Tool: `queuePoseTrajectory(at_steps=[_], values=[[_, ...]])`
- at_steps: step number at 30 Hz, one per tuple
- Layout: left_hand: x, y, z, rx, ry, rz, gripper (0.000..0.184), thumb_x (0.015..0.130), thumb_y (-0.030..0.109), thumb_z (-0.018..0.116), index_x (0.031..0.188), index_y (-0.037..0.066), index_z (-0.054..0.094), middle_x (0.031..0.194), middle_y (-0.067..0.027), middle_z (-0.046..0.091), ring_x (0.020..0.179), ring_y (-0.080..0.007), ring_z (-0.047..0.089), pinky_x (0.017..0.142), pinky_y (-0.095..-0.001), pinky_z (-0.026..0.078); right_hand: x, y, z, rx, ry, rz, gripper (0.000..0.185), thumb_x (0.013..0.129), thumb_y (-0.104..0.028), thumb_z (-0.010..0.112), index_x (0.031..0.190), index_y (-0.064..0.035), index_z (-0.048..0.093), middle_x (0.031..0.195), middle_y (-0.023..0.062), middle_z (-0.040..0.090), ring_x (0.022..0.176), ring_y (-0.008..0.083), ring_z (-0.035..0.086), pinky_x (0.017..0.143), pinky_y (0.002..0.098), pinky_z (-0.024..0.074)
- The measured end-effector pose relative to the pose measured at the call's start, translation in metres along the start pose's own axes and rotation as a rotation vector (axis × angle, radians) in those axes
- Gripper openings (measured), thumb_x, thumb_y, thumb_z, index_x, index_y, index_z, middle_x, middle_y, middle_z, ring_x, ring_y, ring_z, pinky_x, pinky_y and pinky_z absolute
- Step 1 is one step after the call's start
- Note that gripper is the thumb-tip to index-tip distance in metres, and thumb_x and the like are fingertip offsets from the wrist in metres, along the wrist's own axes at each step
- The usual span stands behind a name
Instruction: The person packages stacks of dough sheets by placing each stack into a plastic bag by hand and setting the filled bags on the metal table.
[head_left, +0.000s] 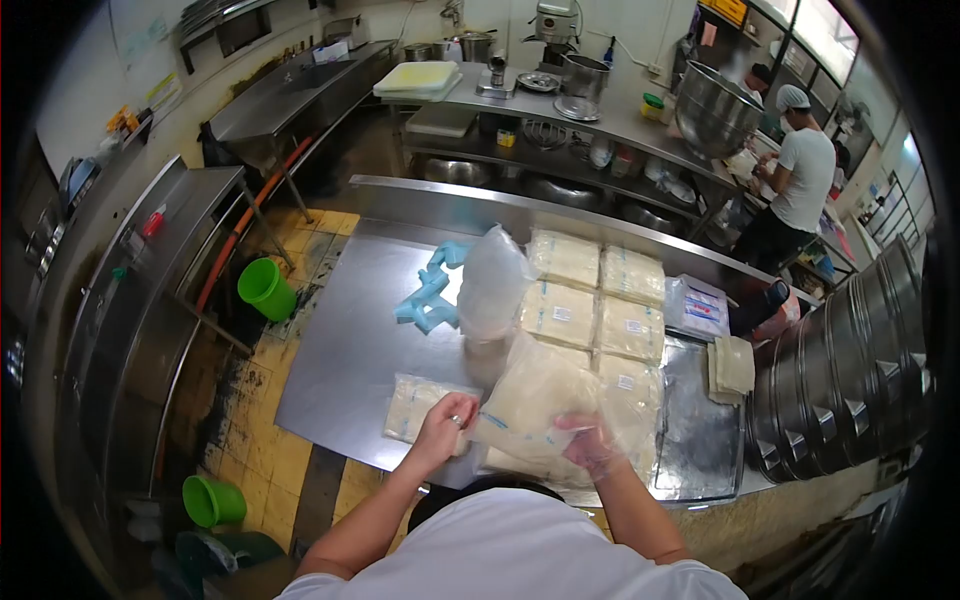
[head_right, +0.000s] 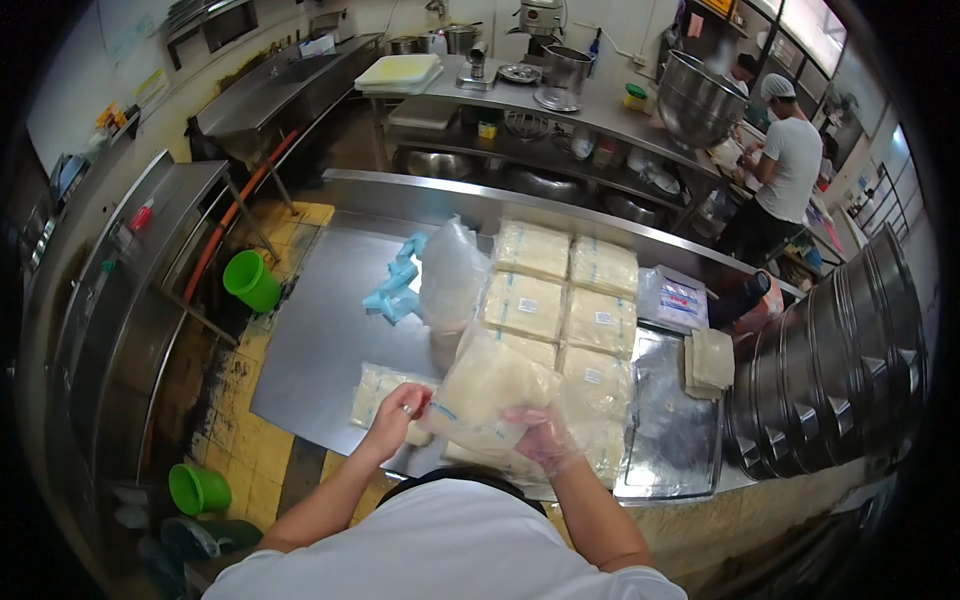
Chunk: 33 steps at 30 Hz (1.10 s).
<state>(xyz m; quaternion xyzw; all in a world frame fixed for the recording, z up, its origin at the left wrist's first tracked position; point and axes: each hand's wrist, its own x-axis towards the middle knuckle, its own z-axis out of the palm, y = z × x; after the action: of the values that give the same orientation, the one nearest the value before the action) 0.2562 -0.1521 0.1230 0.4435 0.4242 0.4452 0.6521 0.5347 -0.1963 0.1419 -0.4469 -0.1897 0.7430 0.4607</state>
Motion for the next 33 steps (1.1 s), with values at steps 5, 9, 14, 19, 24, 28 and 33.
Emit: queuePoseTrajectory(at_steps=[5,9,14,19,24,28,33], values=[[0.016,0.036,-0.014,0.261,-0.095,0.028,0.015,0.104,0.016,0.06,0.107,0.003,0.066,0.083,0.0039,0.06,0.074,-0.0045,0.051,0.068,-0.0244,0.045,-0.001,-0.002,0.055,-0.29,-0.084,0.04,0.047,0.089,-0.021,0.069,0.131,0.0001,0.061,0.12,0.0155,0.069,0.079,0.0213,0.069,0.057,0.0302,0.0505],[0.017,0.027,-0.047,0.136,-0.041,0.049,0.015,0.101,0.016,0.065,0.105,0.002,0.067,0.082,0.0046,0.061,0.076,-0.0045,0.051,0.068,-0.0249,0.045,0.011,0.008,0.105,0.078,-0.234,0.092,0.061,0.092,-0.025,0.066,0.145,-0.0006,0.048,0.139,0.0171,0.06,0.12,0.0304,0.063,0.098,0.045,0.053],[0.003,0.047,-0.079,0.04,-0.066,0.112,0.018,0.099,0.014,0.067,0.109,0.0,0.069,0.09,0.0011,0.068,0.081,-0.0047,0.056,0.07,-0.026,0.047,0.032,0.03,0.138,0.143,-0.263,0.107,0.066,0.095,-0.031,0.066,0.15,-0.0024,0.043,0.144,0.0171,0.056,0.131,0.034,0.057,0.112,0.0494,0.0455],[0.003,0.054,-0.114,0.029,-0.037,0.092,0.02,0.099,0.014,0.067,0.109,-0.002,0.069,0.094,-0.001,0.071,0.084,-0.0051,0.059,0.072,-0.0257,0.049,0.053,0.055,0.159,0.183,-0.289,0.135,0.065,0.098,-0.033,0.064,0.15,-0.0028,0.041,0.146,0.0165,0.054,0.133,0.0343,0.055,0.113,0.0514,0.0442],[0.013,0.05,-0.145,0.036,0.095,-0.082,0.026,0.102,0.021,0.065,0.106,-0.003,0.07,0.085,0.0012,0.067,0.077,-0.0056,0.055,0.068,-0.0265,0.048,0.069,0.069,0.172,0.177,-0.277,0.191,0.062,0.102,-0.037,0.058,0.151,-0.0033,0.041,0.148,0.0157,0.052,0.136,0.0347,0.052,0.114,0.0525,0.042],[0.01,0.056,-0.161,0.101,0.022,-0.04,0.029,0.106,0.025,0.058,0.103,-0.002,0.069,0.079,0.0011,0.064,0.072,-0.0052,0.051,0.063,-0.0252,0.046,0.081,0.074,0.19,0.23,-0.302,0.149,0.06,0.105,-0.042,0.052,0.15,-0.0039,0.042,0.149,0.0155,0.052,0.137,0.0353,0.051,0.115,0.0536,0.0404],[-0.009,0.021,-0.198,0.131,-0.078,-0.275,0.026,0.108,0.022,0.053,0.095,0.003,0.066,0.077,-0.0008,0.061,0.066,-0.008,0.054,0.061,-0.0261,0.047,0.105,0.074,0.198,0.27,-0.167,0.093,0.057,0.104,-0.043,0.051,0.147,-0.0055,0.046,0.145,0.0149,0.055,0.135,0.0351,0.052,0.114,0.0538,0.0411]])
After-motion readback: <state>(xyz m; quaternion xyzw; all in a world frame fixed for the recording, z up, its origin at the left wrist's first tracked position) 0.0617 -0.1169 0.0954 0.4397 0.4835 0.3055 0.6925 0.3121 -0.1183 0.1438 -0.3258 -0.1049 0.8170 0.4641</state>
